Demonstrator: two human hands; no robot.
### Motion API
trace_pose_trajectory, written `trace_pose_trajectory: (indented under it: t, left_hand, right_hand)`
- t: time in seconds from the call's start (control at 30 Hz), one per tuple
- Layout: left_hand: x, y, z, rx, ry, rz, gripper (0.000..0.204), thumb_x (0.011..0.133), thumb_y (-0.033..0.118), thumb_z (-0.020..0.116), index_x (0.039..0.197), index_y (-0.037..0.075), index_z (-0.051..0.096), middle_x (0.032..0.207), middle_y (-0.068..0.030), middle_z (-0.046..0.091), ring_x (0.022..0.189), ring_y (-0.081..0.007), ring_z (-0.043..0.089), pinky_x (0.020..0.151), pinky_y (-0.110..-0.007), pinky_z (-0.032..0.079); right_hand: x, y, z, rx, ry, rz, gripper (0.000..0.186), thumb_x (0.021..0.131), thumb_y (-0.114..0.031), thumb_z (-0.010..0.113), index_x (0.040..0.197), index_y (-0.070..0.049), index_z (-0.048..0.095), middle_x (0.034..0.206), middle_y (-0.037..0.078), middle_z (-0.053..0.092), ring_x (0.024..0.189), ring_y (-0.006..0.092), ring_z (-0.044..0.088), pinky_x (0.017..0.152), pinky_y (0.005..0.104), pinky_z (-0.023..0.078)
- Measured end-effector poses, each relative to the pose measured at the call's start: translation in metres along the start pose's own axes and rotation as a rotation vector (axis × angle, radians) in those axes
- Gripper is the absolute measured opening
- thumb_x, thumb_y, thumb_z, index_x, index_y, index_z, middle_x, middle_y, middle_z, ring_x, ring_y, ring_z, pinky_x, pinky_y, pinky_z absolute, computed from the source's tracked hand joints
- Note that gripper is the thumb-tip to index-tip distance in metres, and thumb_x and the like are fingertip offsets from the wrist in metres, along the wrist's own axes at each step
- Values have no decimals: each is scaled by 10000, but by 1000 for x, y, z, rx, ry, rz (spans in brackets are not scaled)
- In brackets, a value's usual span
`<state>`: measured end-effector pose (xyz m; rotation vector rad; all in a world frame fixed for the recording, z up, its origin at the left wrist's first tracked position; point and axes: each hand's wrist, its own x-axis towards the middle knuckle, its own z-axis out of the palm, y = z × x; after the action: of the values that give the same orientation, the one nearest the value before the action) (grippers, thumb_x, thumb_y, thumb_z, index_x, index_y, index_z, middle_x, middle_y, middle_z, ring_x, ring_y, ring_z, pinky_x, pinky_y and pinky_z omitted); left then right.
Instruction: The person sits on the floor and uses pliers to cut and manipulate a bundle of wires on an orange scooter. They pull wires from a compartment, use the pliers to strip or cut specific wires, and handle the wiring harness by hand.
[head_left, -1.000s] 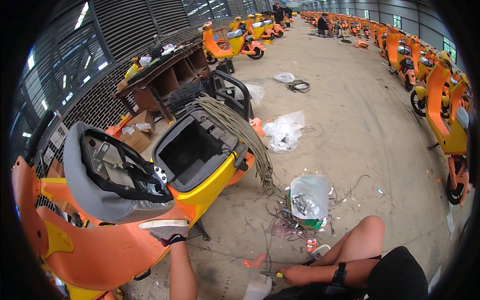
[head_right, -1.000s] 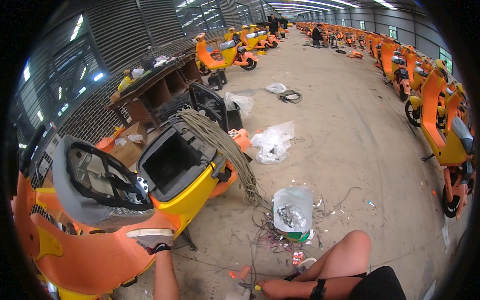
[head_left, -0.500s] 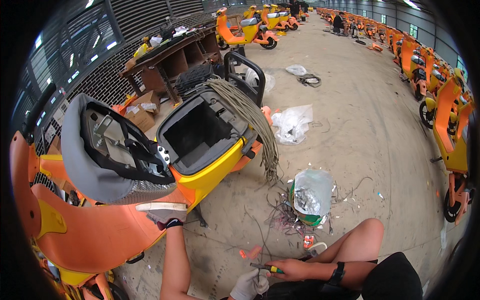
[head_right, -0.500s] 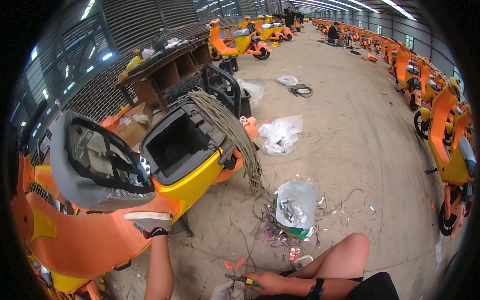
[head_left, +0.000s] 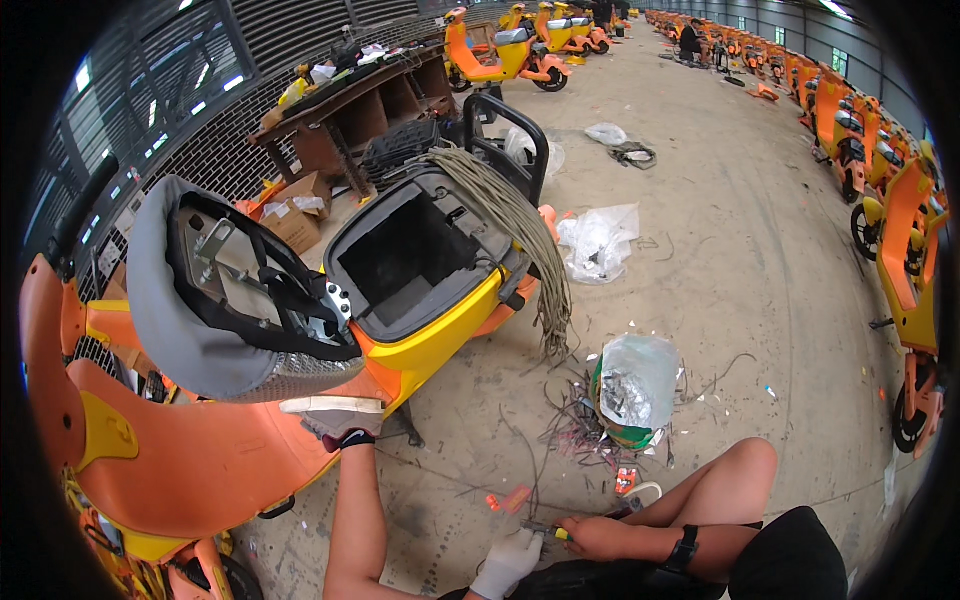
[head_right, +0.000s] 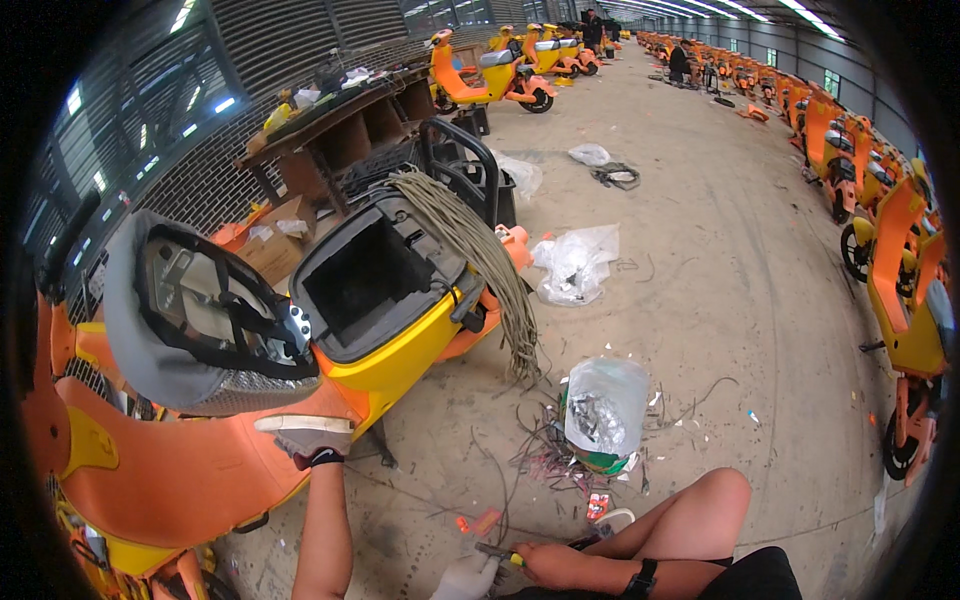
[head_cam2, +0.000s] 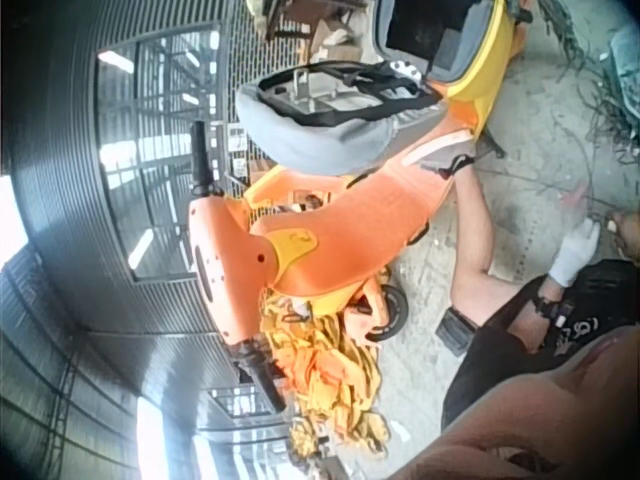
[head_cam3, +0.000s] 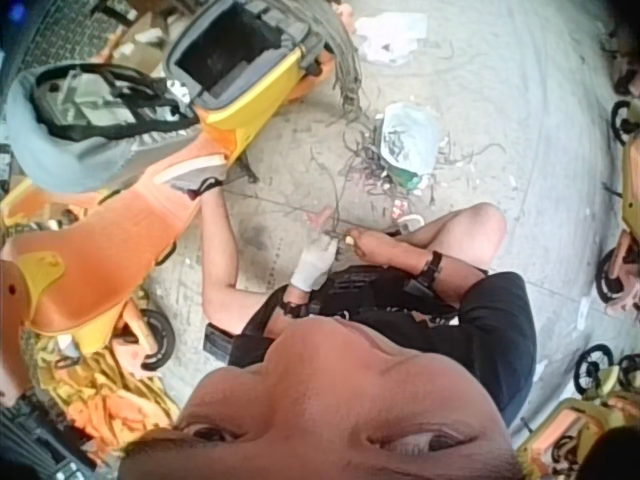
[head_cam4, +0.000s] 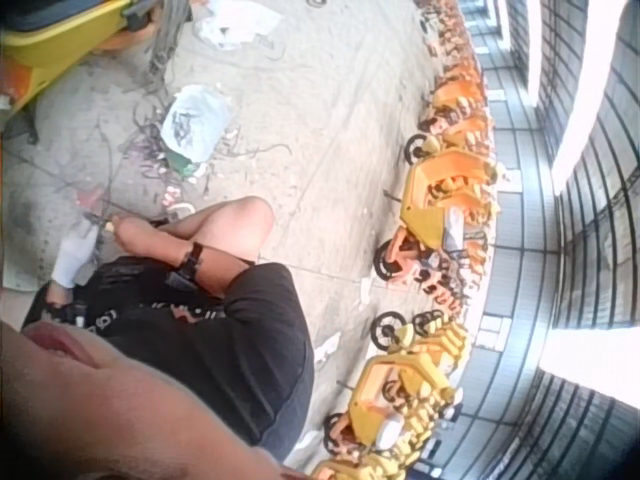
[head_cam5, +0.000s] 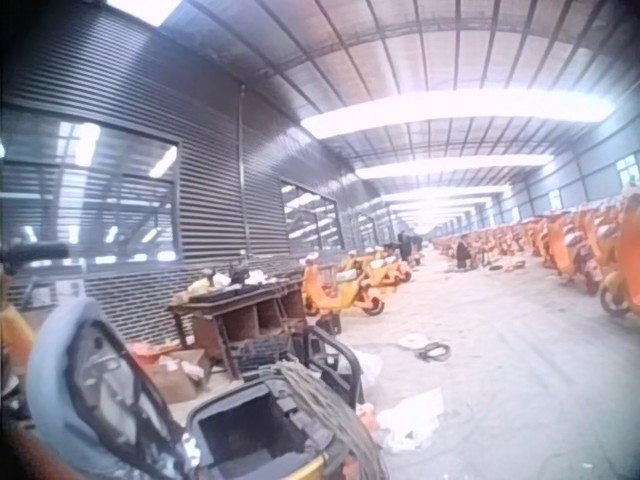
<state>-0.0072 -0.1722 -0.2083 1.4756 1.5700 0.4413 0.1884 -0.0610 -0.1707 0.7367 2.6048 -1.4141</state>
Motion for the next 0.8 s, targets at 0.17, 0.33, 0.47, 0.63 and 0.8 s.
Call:
trace_pose_trajectory:
  t: [0.17, 0.33, 0.47, 0.63, 0.8]
  left_hand:
    - [-5, -2, 18, 295, 164, 85, 386, 1012, 296, 448, 1170, -21, 602, 960, -146, 706, 788, -217, 686, 650, -287, 525]
    - [11, -3, 6, -38, 18, -59, 388, 1010, 297, 455, 1173, -24, 599, 956, -152, 705, 793, -221, 686, 651, -290, 525]
    - [10, 10, -16, -757, -146, -318, 388, 1009, 296, 459, 1181, -24, 594, 947, -156, 705, 794, -221, 685, 647, -291, 522]
    - [-8, 25, -46, -1627, -500, 43, 386, 1007, 291, 463, 1197, -24, 582, 912, -152, 707, 752, -212, 686, 608, -279, 509]
    - [-32, 76, -42, -1725, -188, -175, 332, 935, 356, 538, 1049, 52, 610, 507, -9, 455, 399, -160, 415, 373, -291, 323]
  right_hand:
    - [1, -6, -1, -10, -92, 114, 477, 909, -251, 546, 1290, 5, 416, 1050, 274, 605, 868, 437, 629, 773, 489, 505]
    - [-1, -4, -5, -58, -82, 180, 360, 883, -219, 555, 1170, -20, 473, 947, 252, 643, 819, 440, 639, 729, 521, 504]
    - [1, -10, -15, -70, -92, 162, 415, 917, -287, 546, 1242, -41, 468, 984, 258, 636, 831, 421, 641, 732, 492, 509]
    - [-1, -19, -26, 70, 8, -62, 465, 920, -291, 579, 1319, -83, 464, 1054, 219, 637, 901, 405, 638, 781, 450, 516]
    - [2, -15, -15, 163, 119, -305, 465, 927, -226, 562, 1361, -117, 435, 1064, 223, 624, 904, 418, 620, 787, 468, 501]
